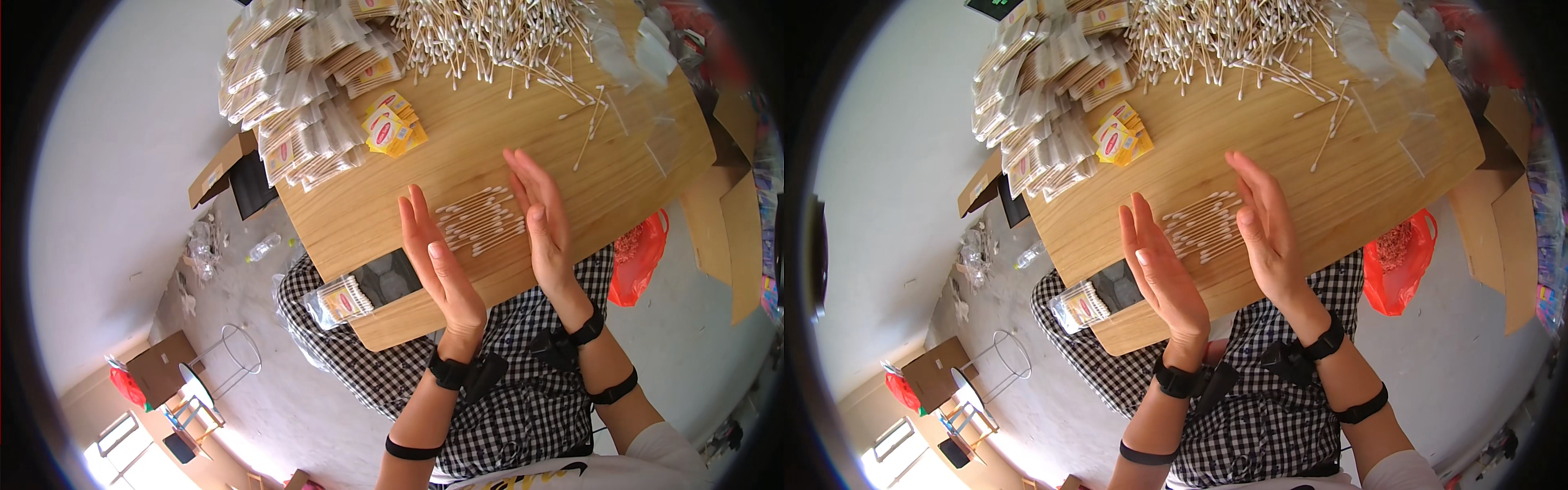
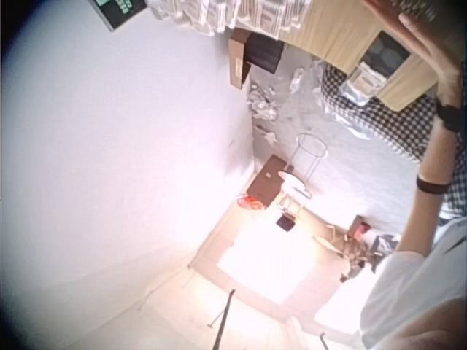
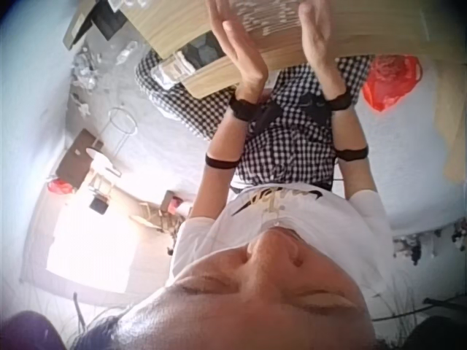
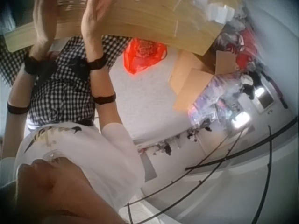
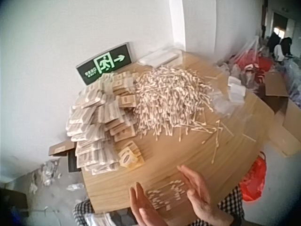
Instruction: Manually organizing and packaging cotton swabs into small plastic bags.
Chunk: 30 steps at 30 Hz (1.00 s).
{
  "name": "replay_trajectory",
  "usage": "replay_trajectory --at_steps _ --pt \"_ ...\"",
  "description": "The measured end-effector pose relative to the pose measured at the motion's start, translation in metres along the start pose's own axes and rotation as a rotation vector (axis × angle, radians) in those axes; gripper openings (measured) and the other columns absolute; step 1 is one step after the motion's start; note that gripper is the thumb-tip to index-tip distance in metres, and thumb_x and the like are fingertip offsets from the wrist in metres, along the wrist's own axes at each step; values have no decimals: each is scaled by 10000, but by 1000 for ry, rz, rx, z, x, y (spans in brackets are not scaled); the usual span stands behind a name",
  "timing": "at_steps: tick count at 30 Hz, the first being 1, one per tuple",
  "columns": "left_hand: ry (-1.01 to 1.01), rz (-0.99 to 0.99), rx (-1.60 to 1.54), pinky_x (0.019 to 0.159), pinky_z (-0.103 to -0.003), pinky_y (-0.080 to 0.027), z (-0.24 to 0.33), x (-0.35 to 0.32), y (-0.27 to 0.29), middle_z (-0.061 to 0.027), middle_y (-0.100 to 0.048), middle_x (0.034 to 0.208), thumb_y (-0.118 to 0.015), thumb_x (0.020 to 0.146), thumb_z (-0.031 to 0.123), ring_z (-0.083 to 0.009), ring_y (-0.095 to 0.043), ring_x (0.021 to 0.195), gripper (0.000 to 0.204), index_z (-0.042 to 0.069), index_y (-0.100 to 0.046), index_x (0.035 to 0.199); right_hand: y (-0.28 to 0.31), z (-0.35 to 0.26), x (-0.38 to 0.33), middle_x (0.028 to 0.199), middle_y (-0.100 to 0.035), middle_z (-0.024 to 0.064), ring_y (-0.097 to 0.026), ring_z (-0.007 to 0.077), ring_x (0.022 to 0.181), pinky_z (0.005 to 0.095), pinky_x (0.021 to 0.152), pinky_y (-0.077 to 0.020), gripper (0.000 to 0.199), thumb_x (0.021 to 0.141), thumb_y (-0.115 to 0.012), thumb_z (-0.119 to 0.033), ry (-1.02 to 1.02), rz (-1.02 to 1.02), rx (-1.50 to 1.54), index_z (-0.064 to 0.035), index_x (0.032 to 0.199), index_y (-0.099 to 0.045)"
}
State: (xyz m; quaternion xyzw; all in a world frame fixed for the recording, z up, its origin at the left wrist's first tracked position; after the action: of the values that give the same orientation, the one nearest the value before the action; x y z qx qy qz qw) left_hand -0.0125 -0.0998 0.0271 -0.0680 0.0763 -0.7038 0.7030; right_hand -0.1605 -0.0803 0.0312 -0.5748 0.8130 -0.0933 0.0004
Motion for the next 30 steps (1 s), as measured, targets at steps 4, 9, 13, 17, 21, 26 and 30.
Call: replay_trajectory --at_steps 4,9,13,17,21,26,30 --pt "-12 19 -35 1214 -456 -69 -1 1 -2 -188 -187 1601 -330 1047 460 -299 -126 1498 669 51 -150 1545 5 3 1 1512 -336 213 -277 295 1445 441 1192 -206 657 1030 -415 -439 -7 15 33 28 1474 -285" --pt "-16 -17 -24 1217 -443 -60 -1 1 -7 -185 -190 1600 -331 1044 468 -295 -120 1499 673 57 -154 1546 -10 6 -1 1510 -335 217 -278 305 1443 434 1193 -206 673 1029 -401 -458 -17 -17 69 27 1479 -277" --pt "-19 41 -68 1218 -434 -61 0 10 0 -174 -194 1601 -329 1038 493 -289 -113 1500 698 46 -153 1543 -1 2 9 1508 -339 216 -278 303 1443 427 1191 -210 682 1027 -396 -468 3 9 34 27 1480 -274" --pt "12 -17 -31 1219 -433 -64 -5 11 -8 -166 -206 1599 -319 1033 516 -280 -121 1499 706 56 -157 1544 -15 8 9 1505 -341 225 -276 305 1444 428 1191 -202 680 1030 -386 -473 -37 -60 53 27 1478 -277" --pt "-12 10 -71 1218 -431 -66 0 15 -5 -166 -210 1598 -314 1031 528 -276 -125 1499 713 59 -159 1545 -4 5 15 1497 -350 234 -286 306 1439 427 1191 -202 686 1031 -359 -496 -25 -31 50 19 1478 -284" --pt "-5 -23 -44 1211 -436 -70 -5 14 -9 -181 -207 1597 -339 1016 555 -281 -134 1497 753 48 -161 1544 -15 8 14 1492 -362 232 -298 308 1434 424 1187 -208 700 1027 -342 -519 -31 -80 63 14 1478 -291" --pt "-27 -50 -27 1209 -447 -62 -3 7 -12 -191 -197 1597 -363 1005 568 -294 -130 1497 779 47 -156 1545 -15 8 5 1501 -352 230 -289 305 1440 433 1190 -198 723 1017 -329 -551 -55 -84 67 6 1478 -295"
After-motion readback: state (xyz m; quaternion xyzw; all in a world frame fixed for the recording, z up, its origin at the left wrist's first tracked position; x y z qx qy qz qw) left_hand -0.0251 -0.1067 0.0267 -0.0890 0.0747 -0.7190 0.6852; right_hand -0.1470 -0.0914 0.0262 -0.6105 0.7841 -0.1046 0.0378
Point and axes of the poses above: each hand's wrist, its own x-axis towards the middle knuckle, its own y-axis out of the back of the hand, z = x × y, the point moved 10 cm from there along x, towards the middle knuckle
